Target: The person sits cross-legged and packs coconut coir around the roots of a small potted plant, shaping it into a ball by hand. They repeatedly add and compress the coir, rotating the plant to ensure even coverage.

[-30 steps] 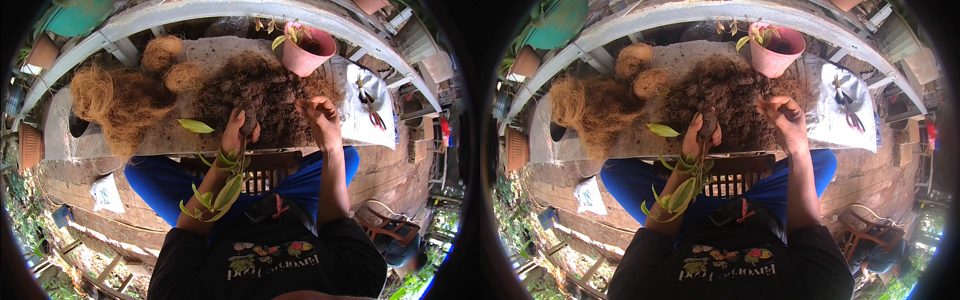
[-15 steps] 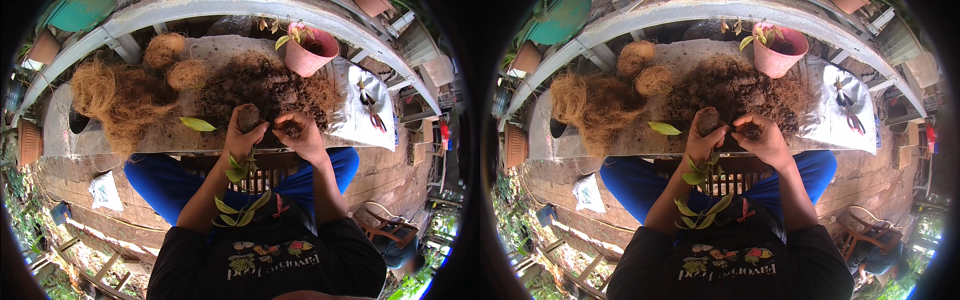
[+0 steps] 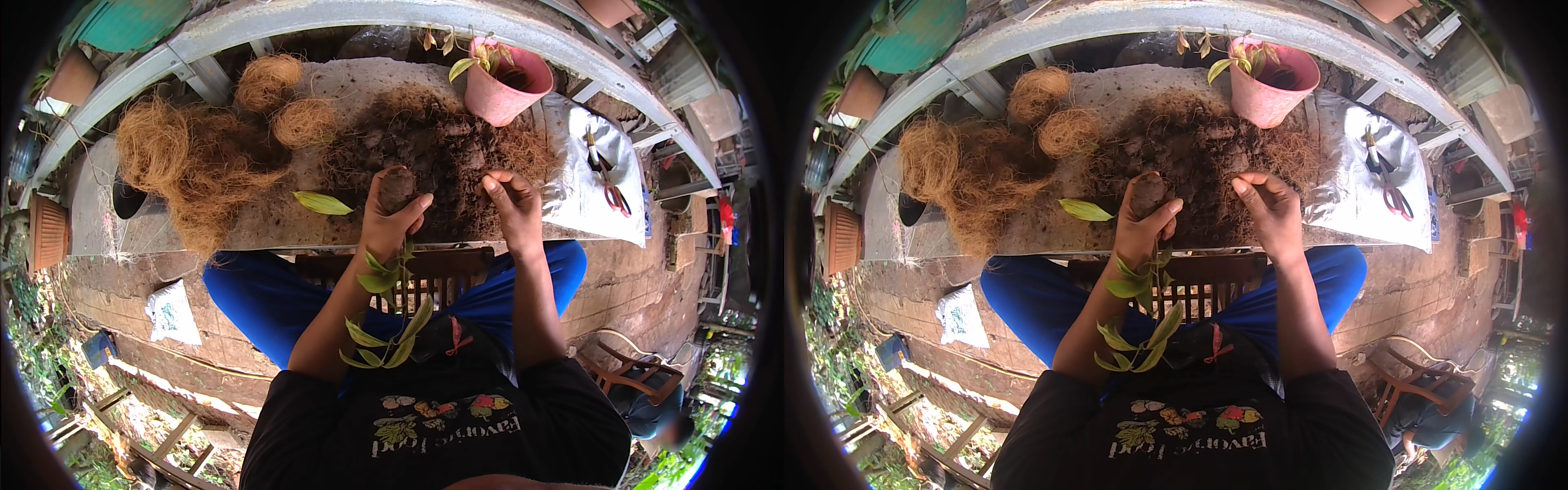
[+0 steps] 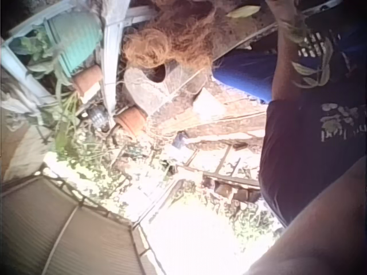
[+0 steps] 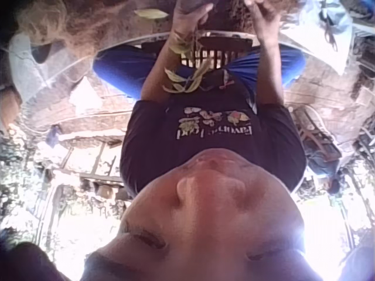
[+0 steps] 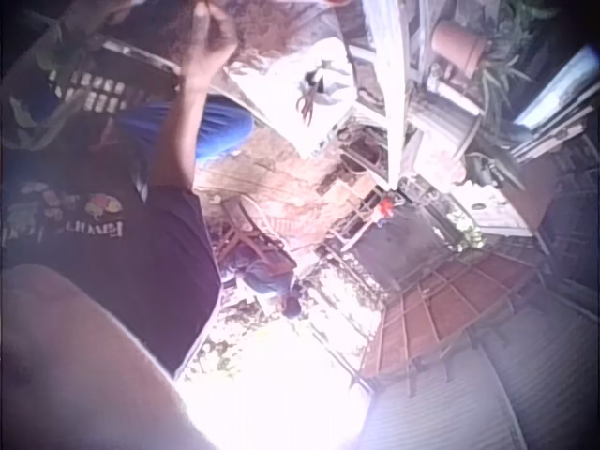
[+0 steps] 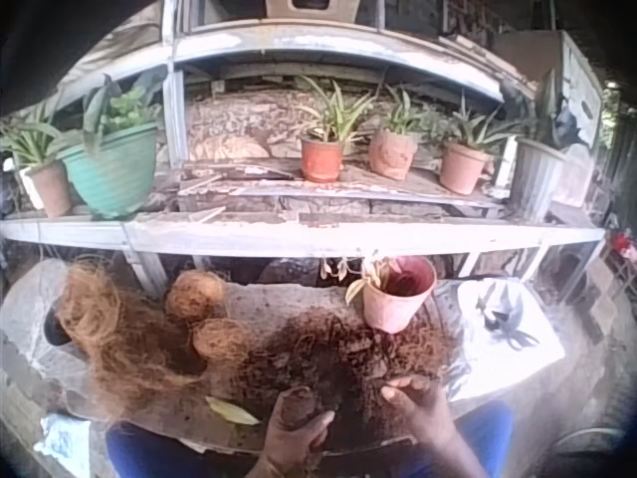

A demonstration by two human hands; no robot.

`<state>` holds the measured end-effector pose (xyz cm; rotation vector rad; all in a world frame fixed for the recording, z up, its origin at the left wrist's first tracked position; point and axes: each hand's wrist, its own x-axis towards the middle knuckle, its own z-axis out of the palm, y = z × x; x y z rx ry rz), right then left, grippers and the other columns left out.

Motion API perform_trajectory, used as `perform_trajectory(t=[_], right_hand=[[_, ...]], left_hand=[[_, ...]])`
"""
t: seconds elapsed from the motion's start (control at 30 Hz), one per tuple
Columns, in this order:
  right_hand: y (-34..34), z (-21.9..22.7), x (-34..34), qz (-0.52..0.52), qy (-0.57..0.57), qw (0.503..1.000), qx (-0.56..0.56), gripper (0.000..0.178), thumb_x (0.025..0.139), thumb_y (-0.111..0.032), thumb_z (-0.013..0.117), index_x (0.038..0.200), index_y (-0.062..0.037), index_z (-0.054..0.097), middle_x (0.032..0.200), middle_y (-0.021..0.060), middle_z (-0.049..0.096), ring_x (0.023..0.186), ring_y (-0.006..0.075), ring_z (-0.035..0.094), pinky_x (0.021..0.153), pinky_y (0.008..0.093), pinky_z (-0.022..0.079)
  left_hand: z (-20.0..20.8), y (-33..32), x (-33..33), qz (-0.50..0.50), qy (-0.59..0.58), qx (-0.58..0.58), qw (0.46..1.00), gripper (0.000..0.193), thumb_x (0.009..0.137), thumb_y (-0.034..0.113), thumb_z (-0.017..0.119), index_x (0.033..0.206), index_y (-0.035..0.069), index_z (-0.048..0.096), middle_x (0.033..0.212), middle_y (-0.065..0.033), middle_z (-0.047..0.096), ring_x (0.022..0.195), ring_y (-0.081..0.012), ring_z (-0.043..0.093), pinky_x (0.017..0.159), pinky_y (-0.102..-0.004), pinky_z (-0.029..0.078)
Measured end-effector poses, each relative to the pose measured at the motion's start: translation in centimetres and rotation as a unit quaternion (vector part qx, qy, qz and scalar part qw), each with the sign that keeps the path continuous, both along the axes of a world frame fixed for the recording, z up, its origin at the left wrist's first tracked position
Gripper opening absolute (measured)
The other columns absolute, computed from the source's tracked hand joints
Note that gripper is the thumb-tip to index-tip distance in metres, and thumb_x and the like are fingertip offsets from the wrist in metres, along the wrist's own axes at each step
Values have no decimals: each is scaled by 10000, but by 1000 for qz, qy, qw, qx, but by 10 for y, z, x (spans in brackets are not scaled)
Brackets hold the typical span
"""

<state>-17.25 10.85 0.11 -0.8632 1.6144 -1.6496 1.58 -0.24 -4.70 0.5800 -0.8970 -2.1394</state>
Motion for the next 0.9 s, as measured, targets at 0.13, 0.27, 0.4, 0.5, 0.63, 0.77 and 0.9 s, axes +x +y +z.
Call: perform_trajectory(t=[0.13, 0.27, 0.4, 0.5, 0.63, 0.77, 0.9], right_hand=[[2, 4, -3, 31, 50, 997, 45, 200, 947, -51, 723, 1128, 14, 672, 925, 54, 707, 829, 114, 659, 758, 253, 534], [5, 14, 9, 151, 78, 980, 106, 305, 904, -33, 767, 1194, 2, 680, 940, 34, 696, 853, 82, 639, 759, 232, 523], [0, 6, 27, 146, 101, 982, 64, 311, 888, -34, 783, 1188, -17, 704, 977, 36, 711, 883, 84, 644, 785, 243, 527], [-4, 4, 32, 136, 167, 976, 21, 219, 876, -28, 786, 1088, -14, 737, 964, 57, 731, 875, 116, 671, 793, 266, 534], [-6, 7, 30, 116, 222, 968, 26, 117, 868, -25, 783, 978, 0, 751, 929, 89, 746, 860, 154, 700, 792, 288, 539], [-5, 14, 25, 117, 257, 958, 54, 79, 887, -23, 769, 958, -3, 741, 925, 69, 737, 864, 126, 677, 790, 279, 541], [-3, 17, 9, 72, 285, 953, 67, 122, 889, -39, 760, 1001, 8, 753, 945, 117, 751, 828, 163, 703, 747, 302, 548]], left_hand=[[3, 0, -1, 8, -8, 12, 1000, 490, 895, -29, 733, 1301, 105, 492, 879, -72, 684, 601, -110, 545, 504, -283, 392], [3, 0, 0, 5, -9, 14, 1000, 483, 900, -11, 737, 1298, 106, 490, 881, -73, 685, 611, -116, 552, 516, -290, 404], [2, 1, -1, -6, -17, 22, 1000, 490, 905, 10, 744, 1309, 103, 483, 877, -68, 680, 623, -119, 557, 524, -291, 407], [-1, 3, -1, -5, 3, 35, 999, 504, 907, 16, 745, 1322, 104, 473, 877, -65, 678, 632, -122, 561, 532, -292, 410], [2, 3, -1, -11, -13, 40, 999, 523, 906, 25, 749, 1336, 102, 464, 888, -65, 685, 646, -126, 573, 541, -299, 420], [2, 3, -1, -16, -15, 35, 999, 532, 904, 46, 758, 1341, 99, 460, 901, -66, 693, 675, -128, 599, 556, -296, 445], [0, 2, -2, -6, -27, 38, 999, 499, 911, 84, 760, 1314, 95, 466, 941, -85, 712, 721, -125, 634, 583, -288, 488]])
